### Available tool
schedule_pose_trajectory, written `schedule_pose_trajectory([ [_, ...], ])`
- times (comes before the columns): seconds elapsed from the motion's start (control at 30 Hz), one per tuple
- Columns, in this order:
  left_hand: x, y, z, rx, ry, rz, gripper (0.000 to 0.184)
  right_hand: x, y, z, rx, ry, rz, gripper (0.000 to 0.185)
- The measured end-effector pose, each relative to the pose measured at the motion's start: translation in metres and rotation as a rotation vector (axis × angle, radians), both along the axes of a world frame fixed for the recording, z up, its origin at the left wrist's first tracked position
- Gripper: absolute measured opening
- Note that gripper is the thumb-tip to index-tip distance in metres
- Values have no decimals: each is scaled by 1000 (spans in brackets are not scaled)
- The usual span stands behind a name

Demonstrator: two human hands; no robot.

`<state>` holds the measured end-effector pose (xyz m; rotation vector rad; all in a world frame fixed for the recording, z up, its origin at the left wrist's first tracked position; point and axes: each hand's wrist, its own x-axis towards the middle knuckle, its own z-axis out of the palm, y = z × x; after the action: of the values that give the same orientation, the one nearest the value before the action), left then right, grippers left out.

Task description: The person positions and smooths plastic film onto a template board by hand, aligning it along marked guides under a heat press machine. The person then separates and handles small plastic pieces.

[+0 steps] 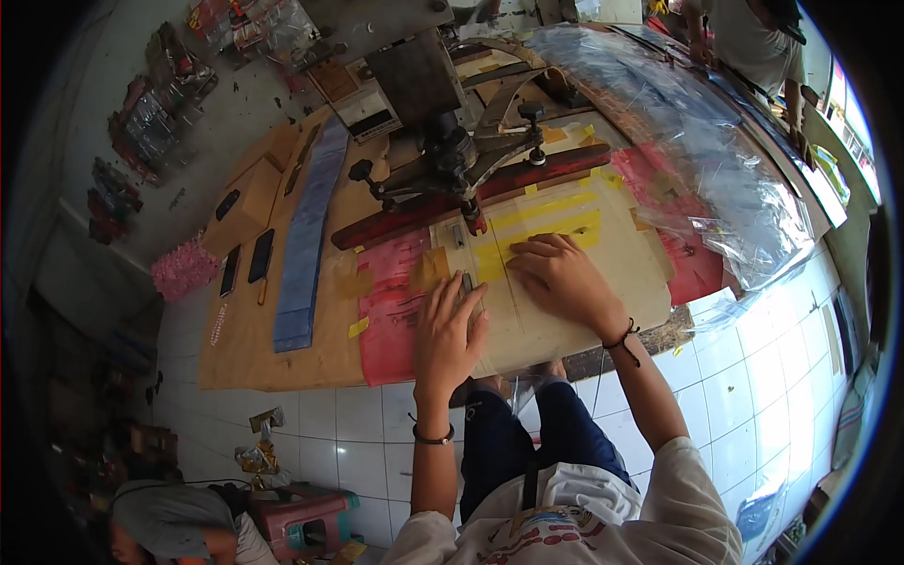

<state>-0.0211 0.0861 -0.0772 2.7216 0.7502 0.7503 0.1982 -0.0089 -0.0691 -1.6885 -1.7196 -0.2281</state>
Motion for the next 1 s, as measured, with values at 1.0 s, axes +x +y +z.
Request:
schedule_pose_trajectory([
  [1.0,-2,1,-3,31,-50,-14,41,-3,1,3,-20,-11,5,22],
])
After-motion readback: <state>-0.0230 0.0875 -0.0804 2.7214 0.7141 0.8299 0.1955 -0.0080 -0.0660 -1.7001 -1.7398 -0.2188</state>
